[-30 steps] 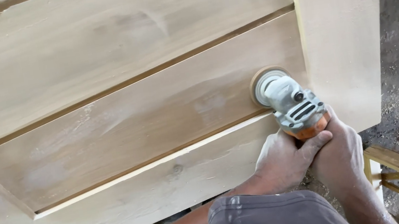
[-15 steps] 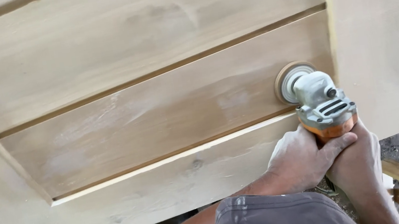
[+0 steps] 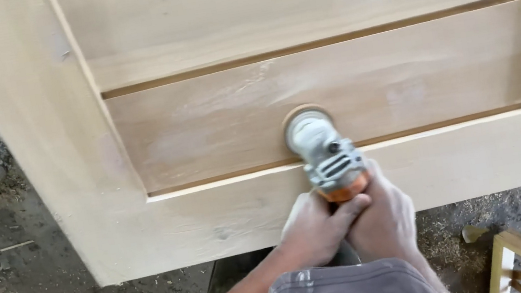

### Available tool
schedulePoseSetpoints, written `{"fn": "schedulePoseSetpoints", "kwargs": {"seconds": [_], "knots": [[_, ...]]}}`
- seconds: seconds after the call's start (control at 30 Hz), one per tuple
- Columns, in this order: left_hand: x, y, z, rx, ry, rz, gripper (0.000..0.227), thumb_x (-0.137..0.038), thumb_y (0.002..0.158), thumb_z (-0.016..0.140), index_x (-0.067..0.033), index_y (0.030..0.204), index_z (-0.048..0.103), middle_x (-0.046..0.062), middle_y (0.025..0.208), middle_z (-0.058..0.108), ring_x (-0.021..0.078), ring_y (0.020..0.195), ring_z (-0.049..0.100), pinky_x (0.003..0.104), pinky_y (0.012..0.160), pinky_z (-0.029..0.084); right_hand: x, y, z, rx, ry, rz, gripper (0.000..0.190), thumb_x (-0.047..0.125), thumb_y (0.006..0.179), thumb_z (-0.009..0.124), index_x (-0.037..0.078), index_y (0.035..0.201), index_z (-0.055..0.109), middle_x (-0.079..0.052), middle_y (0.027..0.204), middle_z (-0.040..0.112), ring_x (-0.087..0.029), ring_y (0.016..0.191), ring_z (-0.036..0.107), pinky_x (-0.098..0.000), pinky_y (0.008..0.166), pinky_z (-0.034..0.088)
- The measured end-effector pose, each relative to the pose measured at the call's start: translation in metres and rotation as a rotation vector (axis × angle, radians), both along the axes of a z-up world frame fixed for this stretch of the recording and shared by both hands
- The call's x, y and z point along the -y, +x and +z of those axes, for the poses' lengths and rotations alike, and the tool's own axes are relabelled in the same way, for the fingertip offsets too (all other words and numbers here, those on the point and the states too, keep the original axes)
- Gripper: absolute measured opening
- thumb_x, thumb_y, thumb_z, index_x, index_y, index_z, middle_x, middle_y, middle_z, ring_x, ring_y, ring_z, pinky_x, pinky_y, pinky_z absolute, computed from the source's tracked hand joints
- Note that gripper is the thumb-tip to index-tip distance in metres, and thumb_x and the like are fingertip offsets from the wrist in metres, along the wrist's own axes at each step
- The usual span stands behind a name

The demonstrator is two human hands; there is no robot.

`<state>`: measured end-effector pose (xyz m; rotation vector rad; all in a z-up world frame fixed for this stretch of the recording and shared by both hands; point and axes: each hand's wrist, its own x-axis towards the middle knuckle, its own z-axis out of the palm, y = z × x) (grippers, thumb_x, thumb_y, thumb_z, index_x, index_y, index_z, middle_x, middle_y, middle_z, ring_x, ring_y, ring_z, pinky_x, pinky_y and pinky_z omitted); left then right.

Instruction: Sanding a wooden door using a power sander.

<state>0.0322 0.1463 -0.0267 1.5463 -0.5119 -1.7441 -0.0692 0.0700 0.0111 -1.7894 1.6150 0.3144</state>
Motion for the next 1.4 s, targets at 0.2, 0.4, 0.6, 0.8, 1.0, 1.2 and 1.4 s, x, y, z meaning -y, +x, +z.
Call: {"fn": "schedulePoseSetpoints", "kwargs": {"seconds": [0.2, 0.4, 0.6, 0.8, 1.0, 1.2, 1.4], "knots": [[-0.055, 0.024, -0.015, 0.069, -0.005, 0.19, 0.055, -0.047, 0.093, 0.066, -0.0004, 0.121, 0.069, 0.017, 0.108, 0.079, 0.0276, 0.108, 0.076, 0.039, 0.095, 0.055, -0.023, 0.033, 0.004, 0.027, -0.016, 0.168, 0.031, 0.013, 0.085, 0.067, 0.008, 0.115, 0.062, -0.017, 0.089, 0.077, -0.037, 0.079, 0.075, -0.0492, 0.069, 0.059], [-0.037, 0.007, -0.009, -0.012, -0.037, 0.264, 0.056, -0.046, 0.093, 0.067, 0.0, 0.124, 0.066, 0.016, 0.113, 0.076, 0.0281, 0.113, 0.072, 0.039, 0.098, 0.053, -0.017, 0.037, 0.006, 0.041, -0.033, 0.309, 0.032, 0.012, 0.084, 0.067, 0.009, 0.115, 0.062, -0.017, 0.091, 0.076, -0.039, 0.081, 0.073, -0.0516, 0.069, 0.057], [0.008, -0.031, -0.006, -0.094, -0.037, 0.132, 0.056, -0.049, 0.093, 0.066, -0.0004, 0.121, 0.068, 0.018, 0.105, 0.078, 0.0283, 0.106, 0.076, 0.039, 0.094, 0.057, 0.017, -0.015, 0.006, -0.101, 0.01, 0.19, 0.03, 0.017, 0.086, 0.066, 0.009, 0.114, 0.059, -0.015, 0.086, 0.075, -0.033, 0.074, 0.077, -0.0469, 0.071, 0.06], [0.047, -0.058, -0.006, -0.122, -0.103, 0.053, 0.059, -0.053, 0.093, 0.064, -0.0012, 0.121, 0.068, 0.017, 0.105, 0.078, 0.0293, 0.104, 0.075, 0.04, 0.091, 0.056, 0.045, -0.043, 0.014, -0.054, -0.112, 0.124, 0.032, 0.016, 0.081, 0.071, 0.008, 0.111, 0.062, -0.019, 0.082, 0.074, -0.042, 0.081, 0.073, -0.0534, 0.073, 0.055], [0.088, -0.086, -0.007, -0.143, -0.17, 0.016, 0.065, -0.056, 0.094, 0.062, -0.0001, 0.127, 0.065, 0.018, 0.109, 0.076, 0.0292, 0.105, 0.074, 0.04, 0.092, 0.056, 0.079, -0.082, 0.007, -0.116, -0.106, 0.037, 0.043, 0.015, 0.077, 0.074, 0.006, 0.117, 0.06, -0.021, 0.082, 0.074, -0.043, 0.081, 0.073, -0.0544, 0.075, 0.054], [0.143, -0.13, -0.015, -0.161, -0.17, -0.206, 0.074, -0.066, 0.092, 0.051, -0.0025, 0.128, 0.061, 0.019, 0.098, 0.076, 0.03, 0.087, 0.077, 0.041, 0.08, 0.06, 0.115, -0.14, -0.004, -0.231, -0.094, -0.1, 0.041, 0.02, 0.089, 0.07, 0.004, 0.126, 0.062, -0.019, 0.093, 0.075, -0.037, 0.085, 0.077, -0.0505, 0.076, 0.061], [0.193, -0.161, -0.023, -0.031, -0.261, -0.296, 0.079, -0.072, 0.09, 0.048, 0.0015, 0.104, 0.073, 0.019, 0.081, 0.074, 0.0311, 0.072, 0.077, 0.043, 0.069, 0.061, 0.147, -0.152, 0.001, -0.24, -0.173, -0.235, 0.042, 0.018, 0.09, 0.078, 0.003, 0.127, 0.065, -0.018, 0.102, 0.074, -0.031, 0.086, 0.073, -0.0487, 0.072, 0.06]]}}
